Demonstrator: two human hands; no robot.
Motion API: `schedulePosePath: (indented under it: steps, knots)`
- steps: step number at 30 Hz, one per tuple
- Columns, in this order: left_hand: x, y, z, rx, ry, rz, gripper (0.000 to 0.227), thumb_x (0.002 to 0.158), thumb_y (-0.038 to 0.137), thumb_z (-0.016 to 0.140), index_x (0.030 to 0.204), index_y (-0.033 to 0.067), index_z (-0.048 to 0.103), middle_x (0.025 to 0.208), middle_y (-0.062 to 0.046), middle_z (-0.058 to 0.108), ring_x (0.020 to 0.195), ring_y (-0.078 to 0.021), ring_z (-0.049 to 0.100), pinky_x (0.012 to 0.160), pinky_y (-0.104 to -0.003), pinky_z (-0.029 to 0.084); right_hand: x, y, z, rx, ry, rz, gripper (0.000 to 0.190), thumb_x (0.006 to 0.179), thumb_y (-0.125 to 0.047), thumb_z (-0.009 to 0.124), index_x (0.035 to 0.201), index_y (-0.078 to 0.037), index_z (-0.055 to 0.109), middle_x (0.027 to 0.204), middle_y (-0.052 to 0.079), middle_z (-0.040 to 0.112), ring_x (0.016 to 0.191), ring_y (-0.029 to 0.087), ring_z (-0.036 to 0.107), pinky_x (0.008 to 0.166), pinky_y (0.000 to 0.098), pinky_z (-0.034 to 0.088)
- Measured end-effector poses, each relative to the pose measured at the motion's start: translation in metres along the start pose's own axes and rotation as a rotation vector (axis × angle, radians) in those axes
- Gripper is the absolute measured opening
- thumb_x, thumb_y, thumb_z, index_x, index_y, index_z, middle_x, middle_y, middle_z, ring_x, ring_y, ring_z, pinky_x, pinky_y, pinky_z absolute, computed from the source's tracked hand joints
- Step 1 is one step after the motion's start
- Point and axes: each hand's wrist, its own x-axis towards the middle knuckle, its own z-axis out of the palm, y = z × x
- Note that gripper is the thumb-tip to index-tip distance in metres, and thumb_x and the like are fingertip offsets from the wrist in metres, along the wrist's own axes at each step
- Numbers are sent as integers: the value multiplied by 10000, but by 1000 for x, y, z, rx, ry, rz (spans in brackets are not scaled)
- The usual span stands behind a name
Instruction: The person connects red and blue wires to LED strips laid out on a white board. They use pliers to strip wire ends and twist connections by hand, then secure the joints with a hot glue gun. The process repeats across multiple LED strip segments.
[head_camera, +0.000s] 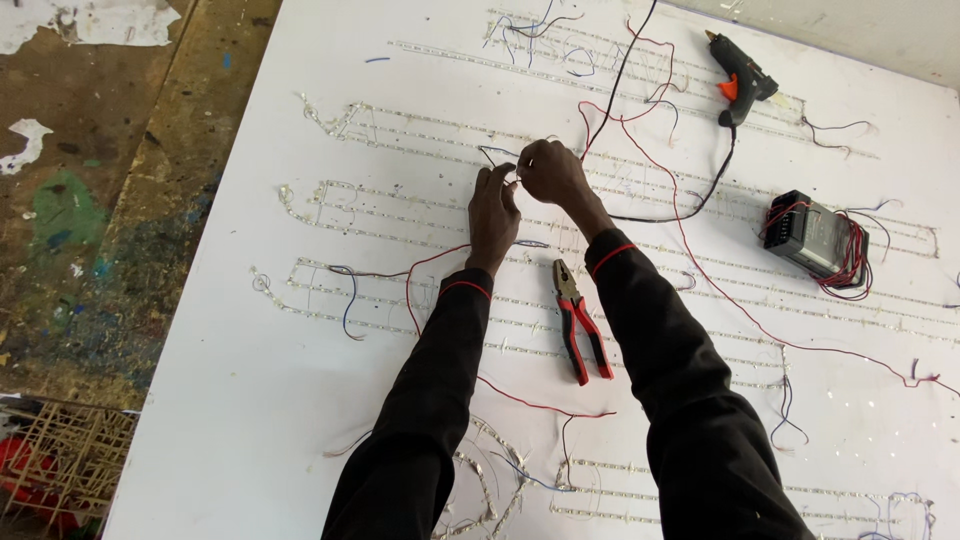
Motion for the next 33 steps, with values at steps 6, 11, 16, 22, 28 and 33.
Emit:
schedulePosePath:
  steps: [6, 11, 16, 22, 28, 33]
  knots:
    - [2, -2, 2, -3, -42, -27, 94, 1107, 85, 640, 1156, 161, 665, 1015, -71, 522, 954, -464, 727, 783, -542, 636, -15, 13, 5, -134, 215, -277, 102, 1063, -112, 678, 1126, -169, 735, 877, 108, 747, 771, 420, 818, 673, 582, 618]
    - [2, -6, 4, -62, -41, -148, 75, 1148, 128, 580, 1164, 172, 640, 1067, -43, 559, 988, -416, 748, 814, -517, 637, -39, 30, 18, -412, 421, -740, 260, 943, -314, 880, 1040, -129, 724, 1141, 59, 614, 1188, 323, 696, 974, 452, 602]
    - [6, -6, 1, -112, -49, -156, 86, 1164, 147, 555, 1153, 171, 637, 1043, -52, 549, 986, -437, 722, 808, -524, 625, -34, 29, 33, -409, 572, -805, 120, 1002, -225, 819, 1034, -133, 749, 1133, 66, 659, 1136, 302, 710, 946, 430, 584]
    - [2, -5, -2, -120, -83, -144, 127, 1134, 72, 562, 1134, 157, 655, 1053, -30, 559, 1010, -423, 722, 813, -525, 643, -31, 18, 24, -304, 379, -594, 115, 1090, -123, 634, 1062, -195, 720, 854, 26, 668, 769, 311, 793, 713, 467, 644]
    - [3, 1, -6, -61, -95, -140, 91, 1156, 136, 567, 1130, 136, 654, 1033, -40, 546, 977, -391, 724, 787, -512, 637, -20, 7, 8, 179, -64, -106, 62, 1127, -256, 616, 1188, -254, 627, 722, -2, 772, 759, 347, 794, 855, 554, 601]
    - [8, 8, -7, -75, -130, -179, 177, 1180, 176, 590, 1113, 96, 733, 989, -29, 539, 920, -342, 715, 768, -439, 626, -29, 16, -3, 388, -135, -294, 375, 1140, -165, 538, 1500, -238, 463, 777, 105, 775, 794, 446, 782, 842, 593, 551]
